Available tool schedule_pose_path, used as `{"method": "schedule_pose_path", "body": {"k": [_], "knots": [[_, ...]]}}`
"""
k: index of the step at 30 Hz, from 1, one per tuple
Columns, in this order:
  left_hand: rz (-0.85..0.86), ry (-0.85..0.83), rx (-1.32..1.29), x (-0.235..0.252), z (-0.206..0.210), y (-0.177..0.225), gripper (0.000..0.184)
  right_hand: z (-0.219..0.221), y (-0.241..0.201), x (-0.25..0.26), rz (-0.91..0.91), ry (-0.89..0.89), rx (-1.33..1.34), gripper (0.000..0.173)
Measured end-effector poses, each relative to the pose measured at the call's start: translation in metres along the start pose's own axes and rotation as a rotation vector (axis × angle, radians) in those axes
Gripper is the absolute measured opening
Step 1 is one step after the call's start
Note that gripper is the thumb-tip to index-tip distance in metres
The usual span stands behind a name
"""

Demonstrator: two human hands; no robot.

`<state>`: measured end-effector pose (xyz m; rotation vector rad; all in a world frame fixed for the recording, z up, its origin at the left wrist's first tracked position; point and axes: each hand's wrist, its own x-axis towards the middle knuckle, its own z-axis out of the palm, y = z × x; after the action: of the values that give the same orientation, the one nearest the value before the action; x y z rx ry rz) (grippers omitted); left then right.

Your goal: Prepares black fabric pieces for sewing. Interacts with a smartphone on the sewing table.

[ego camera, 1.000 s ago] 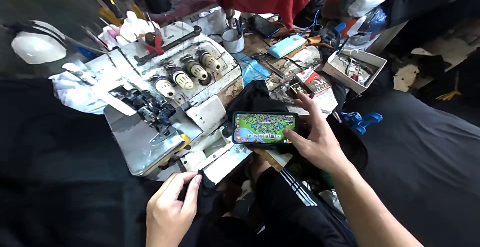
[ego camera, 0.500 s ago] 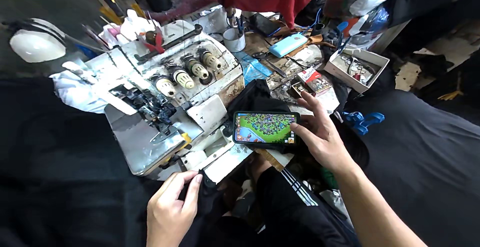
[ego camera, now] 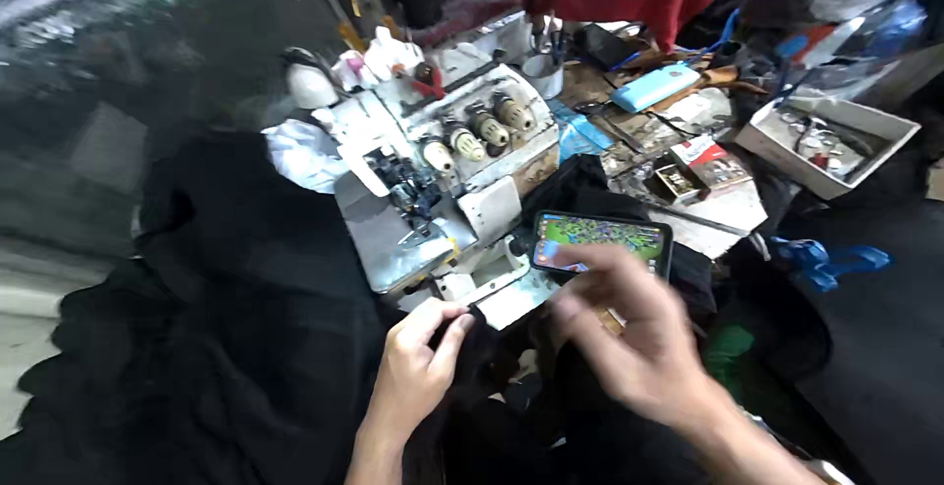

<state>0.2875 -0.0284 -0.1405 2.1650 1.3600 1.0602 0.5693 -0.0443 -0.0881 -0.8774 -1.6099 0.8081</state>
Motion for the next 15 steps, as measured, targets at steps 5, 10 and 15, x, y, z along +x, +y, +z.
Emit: {"method": "schedule_pose_path", "body": {"k": [5, 10, 15], "knots": [[0.062, -0.044, -0.053, 0.009, -0.027, 0.042, 0.015, 0.059, 0.039, -0.005, 0.271, -0.401, 0.234, 0.029], [0.078, -0.055, -0.045, 0.012, -0.030, 0.047, 0.017, 0.047, 0.036, -0.014, 0.297, -0.372, 0.211, 0.019], [0.069, -0.024, -0.081, 0.017, -0.025, 0.050, 0.016, 0.042, 0.035, -0.018, 0.324, -0.331, 0.161, 0.025]]}}
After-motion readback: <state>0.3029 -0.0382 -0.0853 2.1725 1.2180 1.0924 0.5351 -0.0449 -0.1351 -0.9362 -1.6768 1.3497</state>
